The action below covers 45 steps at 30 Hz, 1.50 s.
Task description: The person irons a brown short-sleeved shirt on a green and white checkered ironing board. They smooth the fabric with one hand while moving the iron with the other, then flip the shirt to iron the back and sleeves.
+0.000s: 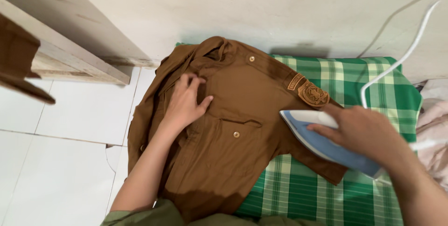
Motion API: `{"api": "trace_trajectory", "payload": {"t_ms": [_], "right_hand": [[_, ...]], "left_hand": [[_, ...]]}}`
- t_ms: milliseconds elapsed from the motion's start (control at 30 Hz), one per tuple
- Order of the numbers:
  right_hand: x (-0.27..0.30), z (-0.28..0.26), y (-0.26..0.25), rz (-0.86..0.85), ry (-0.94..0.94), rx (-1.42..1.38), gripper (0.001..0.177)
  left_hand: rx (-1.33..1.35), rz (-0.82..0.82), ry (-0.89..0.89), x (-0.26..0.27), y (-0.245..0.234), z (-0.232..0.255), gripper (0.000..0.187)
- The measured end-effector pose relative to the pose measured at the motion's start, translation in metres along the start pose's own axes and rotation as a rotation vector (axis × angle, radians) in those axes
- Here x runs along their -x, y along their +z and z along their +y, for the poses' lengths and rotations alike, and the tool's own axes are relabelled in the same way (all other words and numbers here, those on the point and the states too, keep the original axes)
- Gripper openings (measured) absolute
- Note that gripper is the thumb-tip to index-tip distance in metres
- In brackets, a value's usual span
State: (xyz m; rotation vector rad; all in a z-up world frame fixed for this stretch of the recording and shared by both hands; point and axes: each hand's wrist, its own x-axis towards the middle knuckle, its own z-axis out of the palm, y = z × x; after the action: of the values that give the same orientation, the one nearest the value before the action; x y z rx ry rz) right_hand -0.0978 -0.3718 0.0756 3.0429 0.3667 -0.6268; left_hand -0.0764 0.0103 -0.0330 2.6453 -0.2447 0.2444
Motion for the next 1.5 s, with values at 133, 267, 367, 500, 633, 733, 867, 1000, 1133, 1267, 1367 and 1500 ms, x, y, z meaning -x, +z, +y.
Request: {"api": "trace_trajectory", "payload": {"t_ms": [133,267,367,500,633,733,867,1000,1133,1267,1367,1500], "right_hand": [[-0.013,-0.002,-0.036,0.018,0.108,0.038,0.064],[-0.058,-0.008,-0.043,0.262,-0.019,0.093,0.06],[-0.086,-0.015,-0.027,0.349,-0.097,0.03,0.057],[-0.103,-0.022,-0.012,0.414,-0.072,-0.012,0.052],[-0.111,-0.021,-0.009,0.397,-0.096,-0.003,0.053],[-0.122,-0.017,-0.011,0.475,-0.187,0.03,0.053],[-0.147,-0.02,-0.012,0.482,-0.211,0.058,0.051],[-0.177,-0.031,-0.026,0.451,-0.222,0.019,0.053],[-0.193,-0.036,-0.048,0.164,-0.044,-0.109,0.059],[-0.174,-0.034,-0.044,0.221,-0.088,-0.048,0.06],[-0.152,-0.019,-0.044,0.177,-0.047,-0.021,0.06],[-0.119,0.042,-0.049,0.05,-0.028,0.04,0.062]], "left_hand": [[-0.088,0.141,0.104,-0.029,0.007,0.004,0.052],[-0.03,0.098,0.095,-0.08,0.033,0.01,0.053],[-0.024,0.245,0.079,-0.106,0.047,0.015,0.057],[-0.184,0.303,-0.026,-0.126,0.06,0.02,0.053],[-0.229,0.339,0.021,-0.133,0.062,0.01,0.028],[-0.014,0.258,-0.055,-0.128,0.056,0.002,0.025],[0.096,0.198,-0.209,-0.123,0.054,-0.01,0.027],[0.097,0.232,-0.261,-0.128,0.066,-0.02,0.025],[0.07,0.278,-0.233,-0.132,0.074,-0.028,0.026],[0.072,0.31,-0.209,-0.133,0.076,-0.026,0.025],[0.076,0.253,-0.244,-0.132,0.074,-0.026,0.026],[0.022,0.333,-0.176,-0.131,0.075,-0.028,0.025]]}}
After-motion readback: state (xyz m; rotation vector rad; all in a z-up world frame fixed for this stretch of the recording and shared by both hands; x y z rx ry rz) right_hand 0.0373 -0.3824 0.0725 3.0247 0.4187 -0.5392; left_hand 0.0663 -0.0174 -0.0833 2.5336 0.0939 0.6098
